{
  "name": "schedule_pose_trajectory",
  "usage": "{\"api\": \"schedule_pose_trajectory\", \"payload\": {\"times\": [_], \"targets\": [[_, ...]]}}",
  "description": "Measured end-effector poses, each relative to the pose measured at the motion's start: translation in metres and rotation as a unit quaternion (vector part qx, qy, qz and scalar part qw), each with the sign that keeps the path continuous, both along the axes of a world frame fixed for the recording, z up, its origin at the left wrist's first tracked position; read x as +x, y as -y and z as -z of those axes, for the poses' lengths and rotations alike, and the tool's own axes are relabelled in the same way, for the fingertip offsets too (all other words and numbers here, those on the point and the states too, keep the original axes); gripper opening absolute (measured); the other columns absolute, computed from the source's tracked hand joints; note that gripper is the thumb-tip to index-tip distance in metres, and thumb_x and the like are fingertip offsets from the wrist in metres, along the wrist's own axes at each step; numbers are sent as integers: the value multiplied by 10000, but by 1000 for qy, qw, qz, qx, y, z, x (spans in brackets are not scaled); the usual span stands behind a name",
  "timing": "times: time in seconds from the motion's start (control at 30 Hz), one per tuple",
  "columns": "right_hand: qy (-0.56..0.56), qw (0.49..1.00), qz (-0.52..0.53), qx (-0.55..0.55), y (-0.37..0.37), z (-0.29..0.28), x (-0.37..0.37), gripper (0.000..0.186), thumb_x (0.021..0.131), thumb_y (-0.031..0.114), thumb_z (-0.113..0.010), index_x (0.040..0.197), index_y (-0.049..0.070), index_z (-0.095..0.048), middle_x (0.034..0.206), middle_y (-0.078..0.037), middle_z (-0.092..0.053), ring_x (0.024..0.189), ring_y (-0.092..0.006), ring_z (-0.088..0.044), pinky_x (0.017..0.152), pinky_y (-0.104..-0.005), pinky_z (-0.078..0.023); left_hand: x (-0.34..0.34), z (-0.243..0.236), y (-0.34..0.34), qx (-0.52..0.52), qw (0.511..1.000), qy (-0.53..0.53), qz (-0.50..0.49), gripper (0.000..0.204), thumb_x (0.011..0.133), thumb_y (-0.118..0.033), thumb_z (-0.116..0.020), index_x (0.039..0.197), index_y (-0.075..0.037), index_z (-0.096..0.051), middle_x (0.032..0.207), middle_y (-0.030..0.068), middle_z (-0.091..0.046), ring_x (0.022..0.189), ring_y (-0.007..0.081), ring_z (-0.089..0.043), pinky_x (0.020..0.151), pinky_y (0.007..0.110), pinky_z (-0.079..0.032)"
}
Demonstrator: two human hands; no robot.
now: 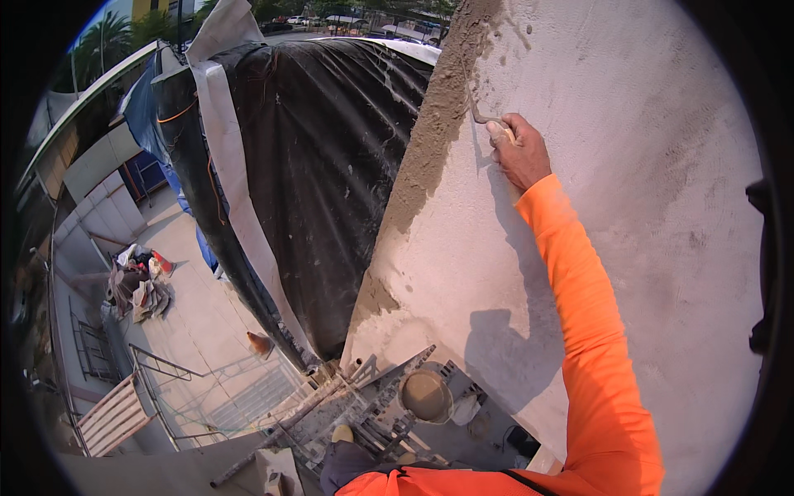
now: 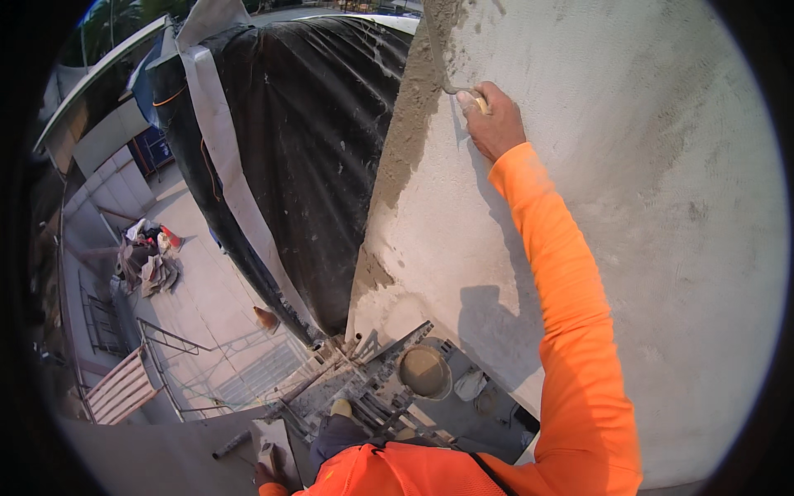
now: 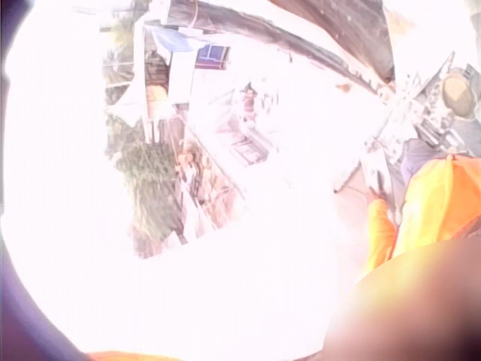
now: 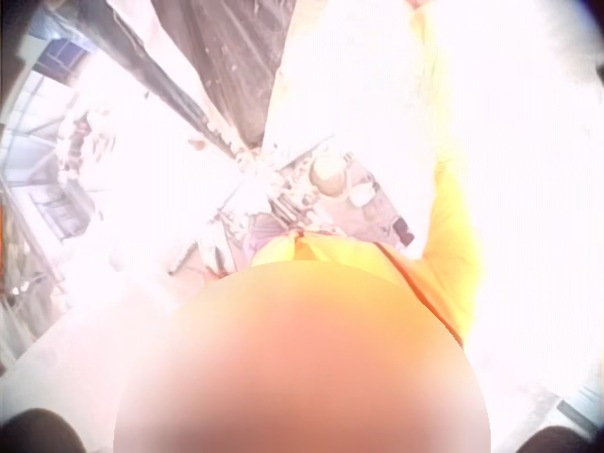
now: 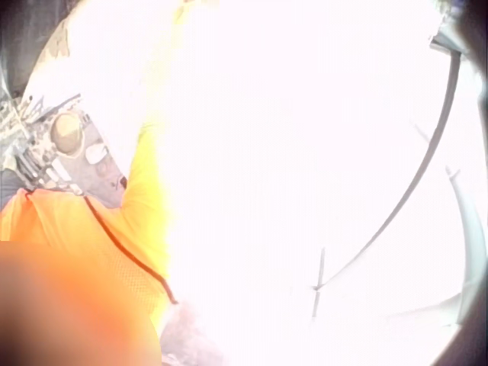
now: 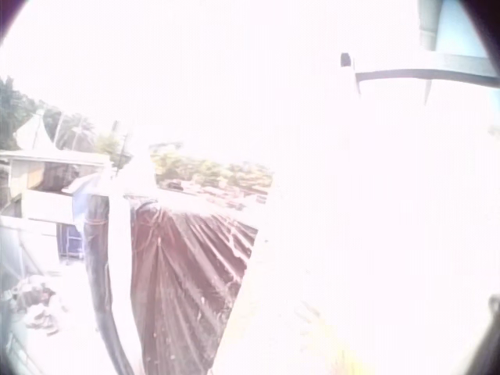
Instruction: The person scoops wet cement from a bucket with a trowel and applies it to a vertical wall, then smooths the surface with a larger trowel. The person repeats this cycle of scooping, applying, and smoothing across the wall surface.
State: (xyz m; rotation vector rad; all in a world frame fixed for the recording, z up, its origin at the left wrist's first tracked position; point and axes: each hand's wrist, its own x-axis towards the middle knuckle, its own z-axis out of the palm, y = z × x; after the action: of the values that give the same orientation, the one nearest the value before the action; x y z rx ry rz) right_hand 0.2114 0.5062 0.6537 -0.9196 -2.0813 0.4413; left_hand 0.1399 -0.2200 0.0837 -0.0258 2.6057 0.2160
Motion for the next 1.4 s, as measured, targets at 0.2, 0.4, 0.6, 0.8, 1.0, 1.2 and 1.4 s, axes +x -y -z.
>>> {"api": "schedule_pose_trajectory", "payload": {"times": [0.2, 0.4, 0.6, 0.8, 1.0, 1.2, 1.4], "targets": [[-62, 996, -62, 2, 55, -15, 61, 252, 1012, 268, -655, 1082, 28, -630, 799, -19, -613, 670, -90, -548, 605, -256, -478, -49, 43, 40, 97, 992, 27, -78, 588, 775, -363, -793, 1207, -47, -548, 1237, 256, -639, 1149, 430, -636, 947, 477, -527], [135, 919, -77, -361, 130, 208, 155, 260, 977, 217, -688, 1109, 5, -615, 808, -57, -622, 702, -142, -594, 637, -332, -504, -79, 46, 59, 70, 995, -9, 63, 662, 737, -247, -810, 1293, -37, -520, 1258, 306, -626, 1182, 494, -605, 992, 522, -510], [375, 736, 66, -559, 206, 463, 277, 337, 830, 188, -698, 1083, -34, -671, 797, -143, -699, 712, -191, -675, 617, -380, -512, -116, -10, 25, 161, 985, -50, 46, 762, 744, -193, -816, 1396, -16, -464, 1349, 269, -595, 1256, 418, -589, 1064, 452, -476], [416, 648, 99, -630, 187, 571, 320, 594, 835, 374, -716, 1250, -47, -664, 1168, -236, -727, 938, -351, -745, 832, -446, -567, -121, -102, -15, -2, 989, -53, 139, 900, 734, -168, -838, 1510, -36, -401, 1419, 263, -559, 1288, 401, -563, 1098, 439, -455], [78, 688, 263, -672, 206, 625, 330, 648, 863, 191, -734, 1418, -7, -465, 1158, -200, -696, 833, -305, -729, 629, -445, -588, -113, -131, -42, 12, 979, -83, 186, 890, 755, -255, -835, 1495, 22, -426, 1424, 288, -550, 1324, 430, -537, 1110, 444, -444], [282, 797, 119, -521, 230, 546, 334, 539, 876, 300, -719, 1333, 46, -588, 1236, -190, -692, 1126, -345, -674, 994, -450, -519, -102, -134, -130, 129, 962, -123, 205, 817, 754, -262, -843, 1417, 40, -473, 1387, 298, -558, 1287, 440, -553, 1075, 431, -465], [175, 950, -31, -257, 197, 365, 256, 458, 839, 107, -720, 1287, 61, -640, 1247, -163, -657, 1090, -327, -665, 955, -413, -531, -91, -216, -303, 554, 801, -79, 212, 597, 874, -177, -780, 1356, 25, -492, 1260, 189, -607, 1174, 284, -585, 1047, 394, -442]]}}
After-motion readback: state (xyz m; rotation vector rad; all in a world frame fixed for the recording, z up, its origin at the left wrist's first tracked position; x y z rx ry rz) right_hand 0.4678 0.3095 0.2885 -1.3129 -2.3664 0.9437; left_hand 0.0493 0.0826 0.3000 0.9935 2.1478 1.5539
